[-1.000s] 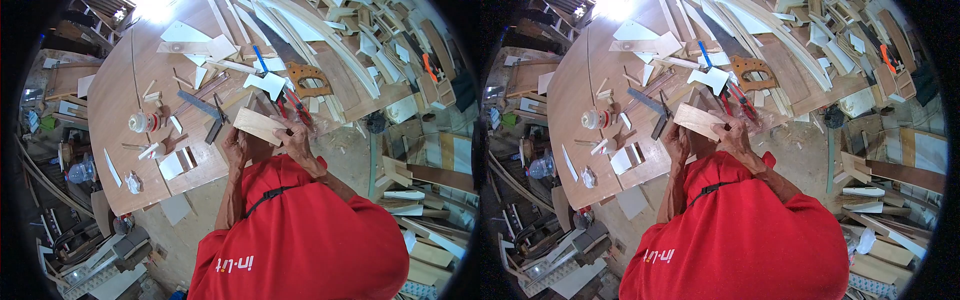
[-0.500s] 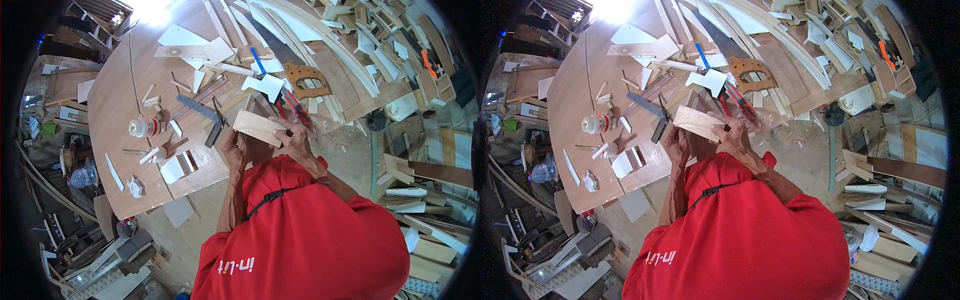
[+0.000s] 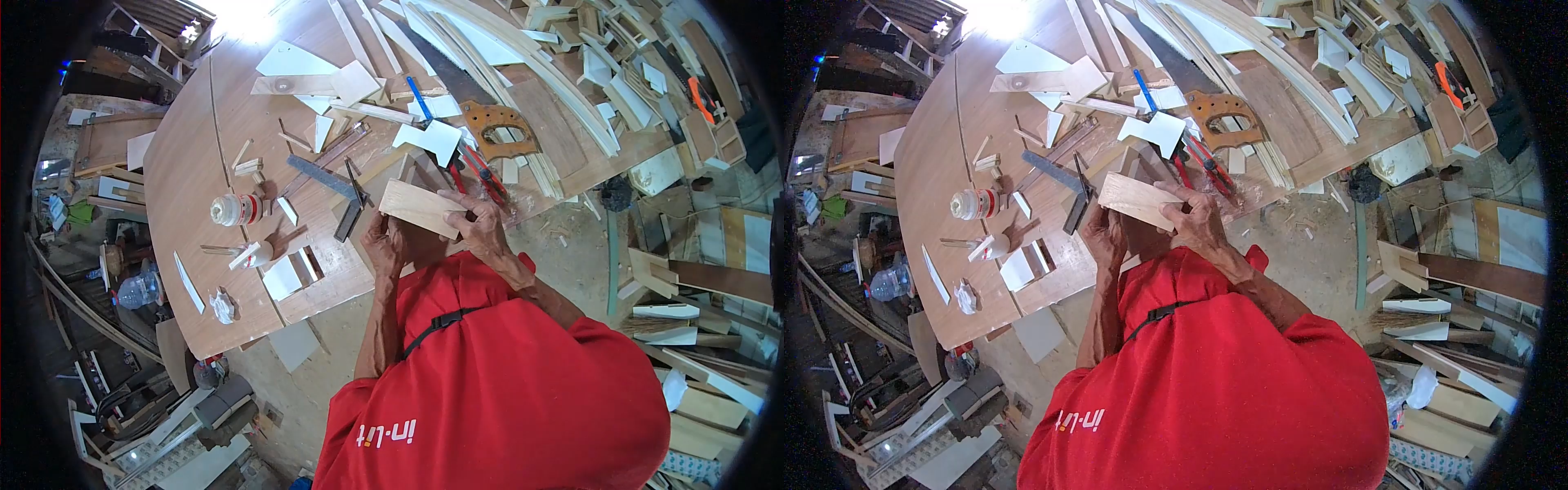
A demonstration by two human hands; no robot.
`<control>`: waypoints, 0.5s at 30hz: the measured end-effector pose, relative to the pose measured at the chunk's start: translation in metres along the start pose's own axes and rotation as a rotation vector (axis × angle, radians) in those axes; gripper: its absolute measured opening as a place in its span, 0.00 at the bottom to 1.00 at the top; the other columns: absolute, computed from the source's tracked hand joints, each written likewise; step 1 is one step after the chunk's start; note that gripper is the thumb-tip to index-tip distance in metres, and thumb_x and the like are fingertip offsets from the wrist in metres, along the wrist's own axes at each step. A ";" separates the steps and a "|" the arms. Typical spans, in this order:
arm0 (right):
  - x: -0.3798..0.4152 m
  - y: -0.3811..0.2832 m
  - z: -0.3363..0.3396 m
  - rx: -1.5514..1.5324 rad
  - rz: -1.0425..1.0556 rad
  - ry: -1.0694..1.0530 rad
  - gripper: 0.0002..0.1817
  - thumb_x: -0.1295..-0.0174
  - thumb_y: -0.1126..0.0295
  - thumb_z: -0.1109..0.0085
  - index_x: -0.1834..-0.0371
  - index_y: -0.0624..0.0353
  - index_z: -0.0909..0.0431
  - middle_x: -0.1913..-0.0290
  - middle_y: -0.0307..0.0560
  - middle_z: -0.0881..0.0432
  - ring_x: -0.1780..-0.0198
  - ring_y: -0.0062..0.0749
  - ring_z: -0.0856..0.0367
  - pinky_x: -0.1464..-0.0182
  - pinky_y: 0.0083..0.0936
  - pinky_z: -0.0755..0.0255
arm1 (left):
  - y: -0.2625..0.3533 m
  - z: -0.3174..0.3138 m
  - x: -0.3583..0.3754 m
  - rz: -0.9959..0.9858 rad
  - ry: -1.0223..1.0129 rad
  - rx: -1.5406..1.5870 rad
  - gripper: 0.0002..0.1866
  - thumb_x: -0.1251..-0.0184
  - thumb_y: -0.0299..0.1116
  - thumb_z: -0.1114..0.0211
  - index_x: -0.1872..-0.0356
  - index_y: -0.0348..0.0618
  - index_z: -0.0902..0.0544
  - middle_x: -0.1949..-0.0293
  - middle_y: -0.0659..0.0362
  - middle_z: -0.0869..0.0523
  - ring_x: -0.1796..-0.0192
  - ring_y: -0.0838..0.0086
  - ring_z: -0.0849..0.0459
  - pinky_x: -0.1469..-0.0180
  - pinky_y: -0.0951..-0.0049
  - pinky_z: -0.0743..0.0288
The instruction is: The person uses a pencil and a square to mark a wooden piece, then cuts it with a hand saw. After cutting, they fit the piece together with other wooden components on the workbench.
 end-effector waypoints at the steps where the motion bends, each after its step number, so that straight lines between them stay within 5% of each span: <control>1: 0.000 0.002 0.000 -0.001 -0.001 0.000 0.22 0.45 0.69 0.41 0.44 0.58 0.18 0.61 0.53 0.14 0.70 0.27 0.16 0.67 0.24 0.20 | -0.006 -0.001 0.000 0.022 -0.024 0.035 0.14 0.28 0.26 0.41 0.46 0.32 0.19 0.54 0.57 0.13 0.51 0.78 0.18 0.48 0.76 0.27; 13: 0.002 -0.009 -0.003 -0.148 0.065 -0.012 0.21 0.39 0.73 0.41 0.41 0.61 0.21 0.59 0.48 0.16 0.65 0.26 0.16 0.66 0.22 0.20 | 0.010 0.001 -0.002 0.021 0.000 -0.057 0.14 0.28 0.25 0.43 0.45 0.35 0.19 0.56 0.59 0.13 0.54 0.80 0.18 0.51 0.78 0.26; 15: 0.001 -0.012 0.009 -0.134 0.190 0.162 0.19 0.39 0.75 0.41 0.43 0.59 0.19 0.55 0.45 0.15 0.58 0.26 0.18 0.54 0.24 0.23 | 0.005 0.003 -0.002 0.044 -0.006 -0.057 0.14 0.28 0.25 0.43 0.45 0.35 0.20 0.55 0.59 0.13 0.55 0.80 0.18 0.52 0.78 0.26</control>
Point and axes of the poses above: each hand's wrist, its own x-axis away from the middle knuckle, its own z-axis out of the back of the hand, y = z × x, the point moved 5 cm from there along -x, towards the middle knuckle
